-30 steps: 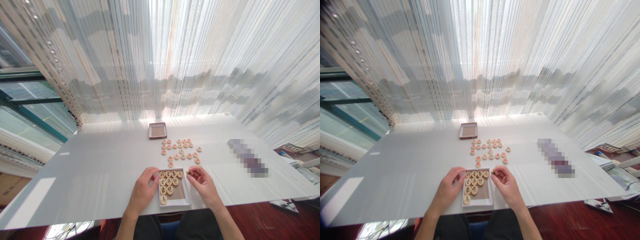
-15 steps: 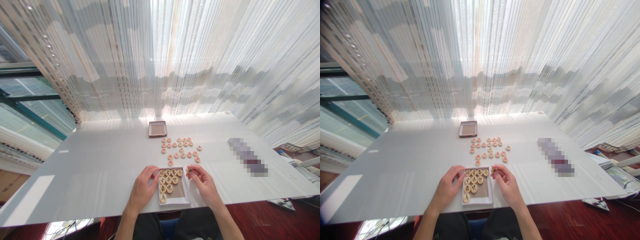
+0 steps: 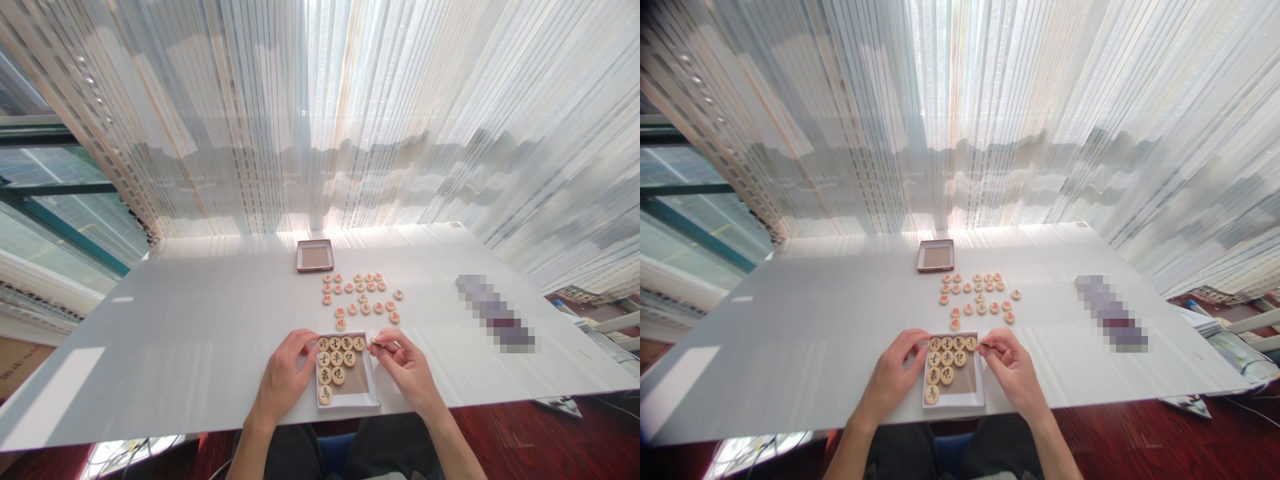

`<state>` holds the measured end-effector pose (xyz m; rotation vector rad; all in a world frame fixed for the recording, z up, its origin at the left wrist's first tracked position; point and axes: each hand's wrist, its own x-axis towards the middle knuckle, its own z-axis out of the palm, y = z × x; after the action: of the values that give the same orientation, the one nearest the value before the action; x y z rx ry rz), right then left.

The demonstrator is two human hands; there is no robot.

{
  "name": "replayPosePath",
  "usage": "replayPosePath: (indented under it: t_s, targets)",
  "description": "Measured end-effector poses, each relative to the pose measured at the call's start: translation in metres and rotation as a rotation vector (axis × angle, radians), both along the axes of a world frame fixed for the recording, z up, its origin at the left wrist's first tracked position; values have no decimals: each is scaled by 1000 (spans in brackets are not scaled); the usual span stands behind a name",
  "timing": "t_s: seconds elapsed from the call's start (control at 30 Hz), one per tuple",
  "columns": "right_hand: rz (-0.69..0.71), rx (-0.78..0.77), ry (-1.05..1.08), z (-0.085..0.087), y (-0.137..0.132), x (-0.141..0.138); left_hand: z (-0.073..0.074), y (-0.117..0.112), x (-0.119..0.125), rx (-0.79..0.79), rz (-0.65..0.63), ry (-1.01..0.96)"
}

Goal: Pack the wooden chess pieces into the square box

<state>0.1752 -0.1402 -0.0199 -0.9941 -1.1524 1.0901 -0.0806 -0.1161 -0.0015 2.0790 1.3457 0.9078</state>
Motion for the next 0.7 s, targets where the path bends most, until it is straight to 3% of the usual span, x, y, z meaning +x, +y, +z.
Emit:
replayPosePath:
  t_s: [0.13, 0.5, 0.7]
  targets:
    - [31, -41, -37, -1, -4, 0, 0, 0, 0, -6, -3, -5]
    - [10, -124, -382, 13, -11, -4, 1, -1, 0, -1, -1, -11]
    - [26, -75, -506, 20, -12, -8, 2, -1, 0, 22, -3, -19]
